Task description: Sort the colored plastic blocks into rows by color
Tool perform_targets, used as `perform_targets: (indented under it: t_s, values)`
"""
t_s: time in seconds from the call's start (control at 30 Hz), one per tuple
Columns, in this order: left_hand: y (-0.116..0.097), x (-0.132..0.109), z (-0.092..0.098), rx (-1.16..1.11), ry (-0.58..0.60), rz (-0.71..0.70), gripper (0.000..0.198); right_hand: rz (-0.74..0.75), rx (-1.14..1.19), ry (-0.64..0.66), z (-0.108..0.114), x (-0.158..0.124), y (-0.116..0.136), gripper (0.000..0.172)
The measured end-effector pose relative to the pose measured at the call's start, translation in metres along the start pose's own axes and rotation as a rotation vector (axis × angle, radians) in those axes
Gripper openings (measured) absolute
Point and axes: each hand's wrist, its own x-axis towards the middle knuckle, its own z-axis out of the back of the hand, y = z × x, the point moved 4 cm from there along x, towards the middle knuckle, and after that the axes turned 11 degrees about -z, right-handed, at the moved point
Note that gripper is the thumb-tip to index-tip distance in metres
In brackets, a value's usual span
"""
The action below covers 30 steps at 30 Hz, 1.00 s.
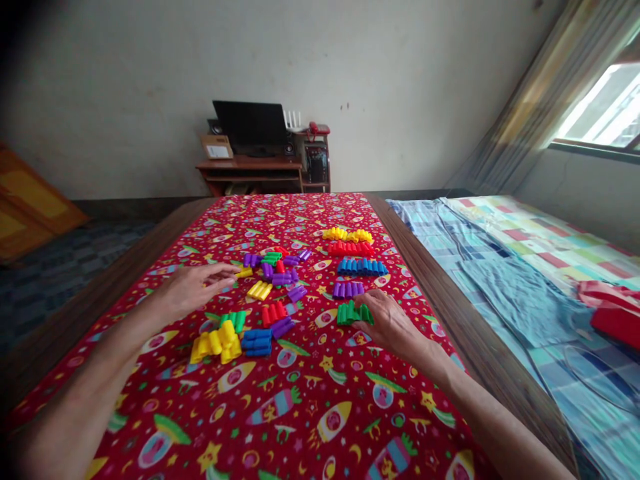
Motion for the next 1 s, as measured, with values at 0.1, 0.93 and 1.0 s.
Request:
perform_targets:
  t_s: [0.1, 0.93, 1.0]
  values:
    - [0.01, -0.01, -0.003, -0.008, 0.041, 0.019, 0.047, 0.023, 0.012, -0.035, 0.006, -0.002, 0.002, 0.033]
    - [-0.057, -0.034, -0.057, -0.931, 0.084, 0.17, 0.073, 0.411, -0.026, -0.058, -0.041, 0.055, 0.116, 0.038]
    - [-0.077, -0.042, -0.06, -1.07, 0.134, 0.191, 0.077, 0.462, -0.015, -0.061, -0.043, 0.054, 0.121, 0.035]
